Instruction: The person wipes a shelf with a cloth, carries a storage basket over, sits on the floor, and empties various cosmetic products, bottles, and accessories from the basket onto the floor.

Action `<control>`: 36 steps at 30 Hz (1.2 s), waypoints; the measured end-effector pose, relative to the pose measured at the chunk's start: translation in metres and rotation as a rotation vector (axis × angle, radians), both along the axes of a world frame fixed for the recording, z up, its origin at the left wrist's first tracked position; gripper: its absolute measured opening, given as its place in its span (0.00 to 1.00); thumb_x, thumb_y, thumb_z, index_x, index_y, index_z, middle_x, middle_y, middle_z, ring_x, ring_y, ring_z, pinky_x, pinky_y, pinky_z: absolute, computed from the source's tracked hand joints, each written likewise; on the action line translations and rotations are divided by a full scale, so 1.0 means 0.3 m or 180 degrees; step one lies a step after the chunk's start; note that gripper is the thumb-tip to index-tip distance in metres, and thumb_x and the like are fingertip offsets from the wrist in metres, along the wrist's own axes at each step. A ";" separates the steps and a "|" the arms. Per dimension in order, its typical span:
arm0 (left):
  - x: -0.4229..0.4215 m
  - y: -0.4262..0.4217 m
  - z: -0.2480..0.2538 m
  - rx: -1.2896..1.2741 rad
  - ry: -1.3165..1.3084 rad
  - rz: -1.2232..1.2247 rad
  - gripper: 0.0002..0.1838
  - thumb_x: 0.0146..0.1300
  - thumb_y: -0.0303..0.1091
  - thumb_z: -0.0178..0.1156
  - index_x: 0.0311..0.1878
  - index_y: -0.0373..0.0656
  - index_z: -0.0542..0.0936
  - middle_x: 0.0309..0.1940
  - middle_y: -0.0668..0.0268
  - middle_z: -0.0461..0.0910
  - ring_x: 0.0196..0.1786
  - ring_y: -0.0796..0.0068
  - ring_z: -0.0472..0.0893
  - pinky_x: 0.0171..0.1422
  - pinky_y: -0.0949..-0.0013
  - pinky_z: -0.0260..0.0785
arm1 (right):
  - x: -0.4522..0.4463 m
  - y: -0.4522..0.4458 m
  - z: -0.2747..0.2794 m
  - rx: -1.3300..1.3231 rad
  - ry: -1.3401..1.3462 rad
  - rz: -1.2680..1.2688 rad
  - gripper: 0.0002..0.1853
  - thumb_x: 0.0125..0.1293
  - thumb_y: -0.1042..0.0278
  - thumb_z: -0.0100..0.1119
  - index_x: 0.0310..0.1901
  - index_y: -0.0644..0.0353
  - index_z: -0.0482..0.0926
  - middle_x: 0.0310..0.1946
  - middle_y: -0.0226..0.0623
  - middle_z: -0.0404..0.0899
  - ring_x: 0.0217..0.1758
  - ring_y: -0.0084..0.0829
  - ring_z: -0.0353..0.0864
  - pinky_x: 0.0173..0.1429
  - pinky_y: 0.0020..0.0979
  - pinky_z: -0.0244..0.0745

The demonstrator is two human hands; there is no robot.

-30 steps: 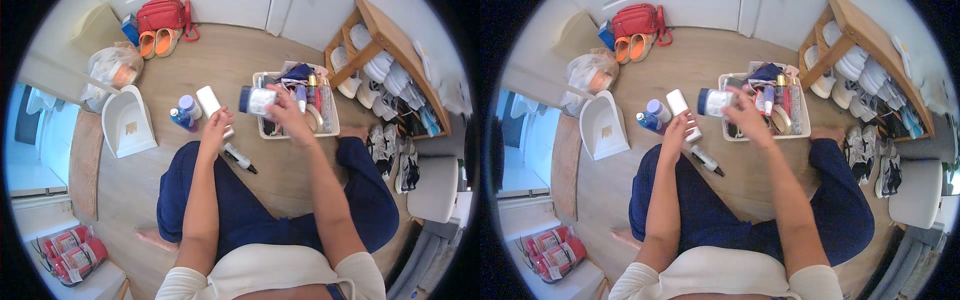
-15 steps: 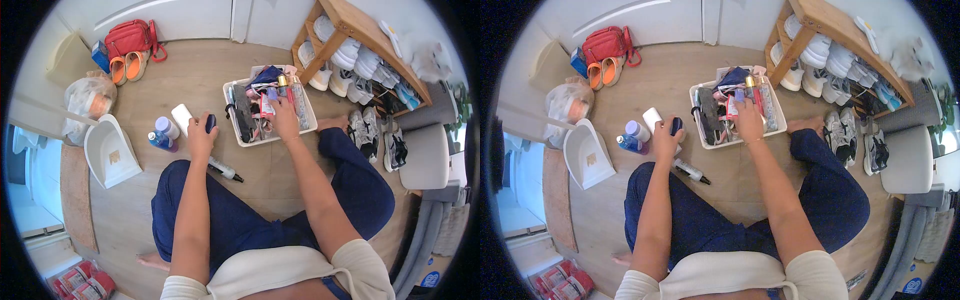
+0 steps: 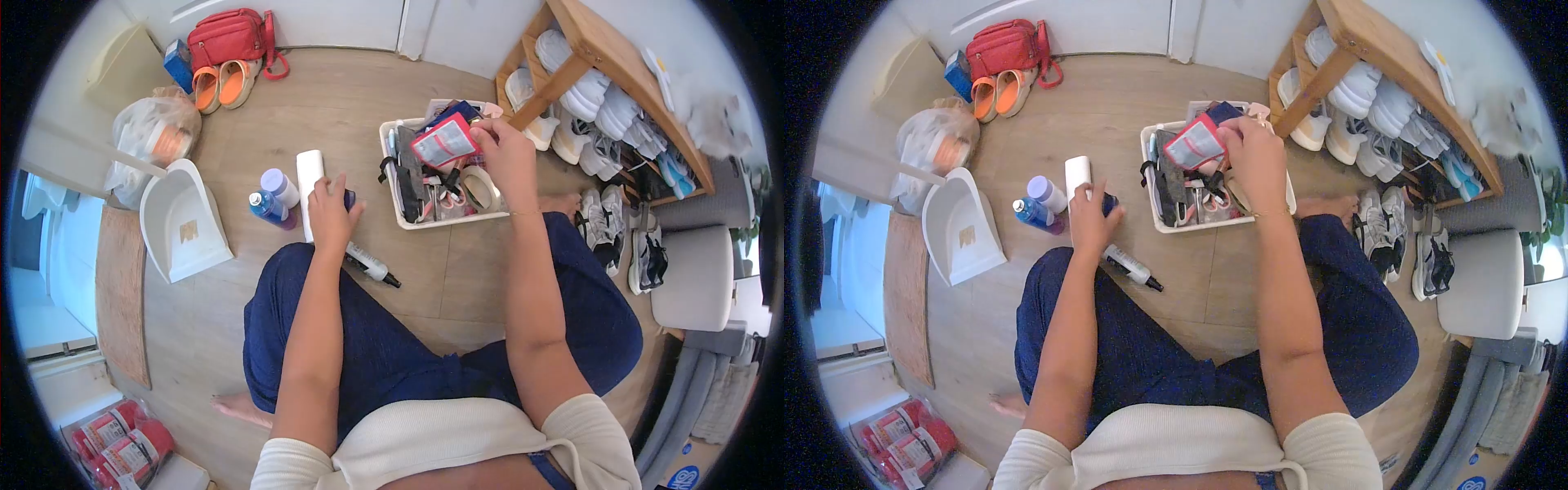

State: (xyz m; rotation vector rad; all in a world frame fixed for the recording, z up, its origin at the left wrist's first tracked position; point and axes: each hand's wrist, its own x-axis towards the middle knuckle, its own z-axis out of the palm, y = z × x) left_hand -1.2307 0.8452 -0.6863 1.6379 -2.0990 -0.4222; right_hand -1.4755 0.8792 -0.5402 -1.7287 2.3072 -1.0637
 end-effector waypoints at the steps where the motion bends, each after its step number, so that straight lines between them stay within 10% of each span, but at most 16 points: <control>1: -0.003 -0.007 0.007 -0.0534 0.0615 -0.0066 0.27 0.51 0.34 0.64 0.58 0.46 0.72 0.49 0.56 0.69 0.51 0.55 0.69 0.55 0.62 0.65 | 0.011 0.006 0.012 0.0265 -0.0469 0.0026 0.10 0.59 0.64 0.58 0.36 0.62 0.81 0.30 0.43 0.81 0.31 0.36 0.81 0.37 0.33 0.74; 5: -0.078 0.018 0.130 -0.1136 0.1567 -0.0402 0.24 0.54 0.34 0.63 0.55 0.40 0.73 0.49 0.56 0.71 0.52 0.55 0.70 0.57 0.60 0.62 | 0.058 0.016 -0.023 0.0269 -0.1310 0.0589 0.11 0.59 0.65 0.59 0.37 0.63 0.81 0.29 0.40 0.82 0.29 0.27 0.81 0.36 0.29 0.73; 14: -0.040 0.033 0.071 0.0532 0.3281 -0.0603 0.16 0.57 0.32 0.63 0.48 0.38 0.75 0.38 0.66 0.78 0.37 0.79 0.76 0.43 0.75 0.68 | 0.172 -0.008 -0.119 0.0533 -0.1950 0.0652 0.10 0.60 0.65 0.59 0.38 0.63 0.81 0.28 0.38 0.82 0.28 0.21 0.80 0.31 0.25 0.74; 18: 0.015 0.011 0.095 0.1227 0.4948 0.0229 0.11 0.62 0.35 0.56 0.42 0.37 0.75 0.27 0.69 0.73 0.31 0.82 0.74 0.40 0.76 0.67 | 0.192 -0.011 -0.127 0.0478 -0.1492 0.0415 0.11 0.59 0.65 0.59 0.38 0.64 0.80 0.28 0.40 0.81 0.29 0.27 0.81 0.33 0.27 0.75; 21: 0.077 -0.012 0.048 0.3140 0.7198 -0.1441 0.14 0.65 0.42 0.45 0.41 0.40 0.70 0.19 0.71 0.60 0.20 0.80 0.61 0.31 0.76 0.56 | 0.236 -0.012 -0.189 0.0086 -0.0439 0.1083 0.11 0.58 0.65 0.58 0.37 0.65 0.80 0.29 0.43 0.80 0.31 0.36 0.81 0.35 0.31 0.75; 36: 0.070 0.010 0.063 0.3539 0.6754 -0.1553 0.36 0.60 0.58 0.44 0.55 0.31 0.69 0.25 0.67 0.65 0.27 0.75 0.66 0.38 0.70 0.62 | 0.407 0.025 -0.391 0.0871 0.0847 0.1672 0.05 0.56 0.70 0.55 0.33 0.60 0.76 0.30 0.40 0.76 0.35 0.41 0.80 0.38 0.37 0.77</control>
